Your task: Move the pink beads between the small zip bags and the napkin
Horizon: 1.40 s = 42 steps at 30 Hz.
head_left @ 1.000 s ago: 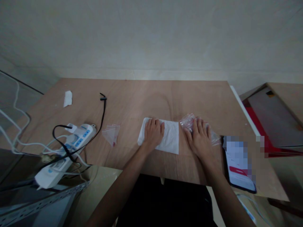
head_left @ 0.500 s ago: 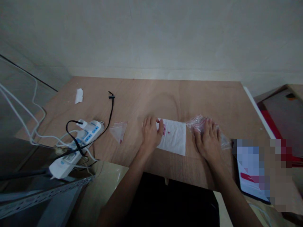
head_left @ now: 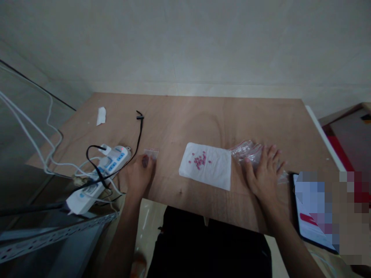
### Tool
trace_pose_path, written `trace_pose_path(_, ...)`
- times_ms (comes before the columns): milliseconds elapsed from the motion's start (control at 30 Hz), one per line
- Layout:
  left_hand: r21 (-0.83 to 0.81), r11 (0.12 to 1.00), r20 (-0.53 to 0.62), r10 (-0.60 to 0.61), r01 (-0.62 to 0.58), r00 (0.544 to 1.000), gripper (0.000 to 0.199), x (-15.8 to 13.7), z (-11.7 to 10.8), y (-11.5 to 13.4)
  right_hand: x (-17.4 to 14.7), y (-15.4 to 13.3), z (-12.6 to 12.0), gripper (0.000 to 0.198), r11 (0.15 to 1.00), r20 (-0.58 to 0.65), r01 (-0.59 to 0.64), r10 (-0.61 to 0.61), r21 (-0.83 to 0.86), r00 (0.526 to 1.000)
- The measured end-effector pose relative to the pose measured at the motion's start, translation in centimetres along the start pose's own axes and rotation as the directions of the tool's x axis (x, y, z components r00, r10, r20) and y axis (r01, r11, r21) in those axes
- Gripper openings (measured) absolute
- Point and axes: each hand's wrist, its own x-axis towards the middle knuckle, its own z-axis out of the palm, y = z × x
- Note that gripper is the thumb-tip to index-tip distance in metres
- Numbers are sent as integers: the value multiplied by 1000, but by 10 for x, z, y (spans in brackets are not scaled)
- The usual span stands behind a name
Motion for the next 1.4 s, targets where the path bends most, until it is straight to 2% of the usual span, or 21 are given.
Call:
trace_pose_path(100,21,1000,-64,9,-8,998,38,0,-7,1,0,-1,-2,75,1000,-37,2,-1,16,999)
trace_pose_path(167,-6,1000,-194,25,-26,981,37,2,-14,-2,-2,-3,-4,75,1000,-72,20,-19,14,997)
trace_pose_path(267,-102,994,-415,-3,-43,910,33,4,-30,-6,-5,-12,-11,71,997,-142,79,-75,24,987)
trace_pose_path(367,-238,969,-517,-70,-64,853,32,0,-49,2,-7,-36,-24,62,986,-187,122,-99,115,977)
trace_pose_path(400,-313,945,-512,-86,-92,854,31,-3,-54,8,-7,-48,-30,57,976,-192,133,-100,173,976)
trace_pose_path(467,-509,844,-435,-83,-169,897,28,-12,-63,24,-6,-75,-42,47,928,-184,165,-107,334,977)
trace_pose_path(533,-687,695,-304,-13,-210,953,25,-22,-67,42,-4,-104,-52,38,821,-112,184,-146,541,983)
trace_pose_path(600,-785,586,-183,89,-200,979,25,-32,-67,60,-2,-128,-58,30,674,35,121,-213,729,976)
trace_pose_path(700,-847,507,-53,219,-160,974,25,-45,-62,79,-2,-147,-58,17,490,191,-13,-315,872,930)
trace_pose_path(767,-834,527,-73,191,-165,979,19,-53,-57,87,-4,-149,-57,11,432,224,-72,-311,899,924)
trace_pose_path(867,-750,627,-257,15,-210,966,16,-62,-52,93,-9,-144,-60,10,458,206,-76,-241,885,948)
trace_pose_path(900,-739,640,-273,5,-213,962,18,-65,-51,95,-11,-141,-62,10,481,184,-51,-233,875,955)
trace_pose_path(933,-747,631,-238,40,-210,970,20,-67,-51,97,-12,-140,-64,11,499,164,-22,-241,866,957)
trace_pose_path(1000,-800,572,-85,190,-180,978,26,-70,-53,100,-15,-138,-69,14,513,128,35,-278,858,952)
trace_pose_path(1100,-859,494,44,335,-136,941,29,-70,-54,104,-19,-136,-72,23,515,88,102,-333,851,939)
trace_pose_path(1233,-883,459,82,361,-100,929,26,-68,-50,106,-24,-133,-72,27,531,107,107,-357,841,928)
trace_pose_path(1400,-881,445,57,438,-161,897,22,-66,-49,104,-26,-131,-70,24,517,198,-22,-287,855,937)
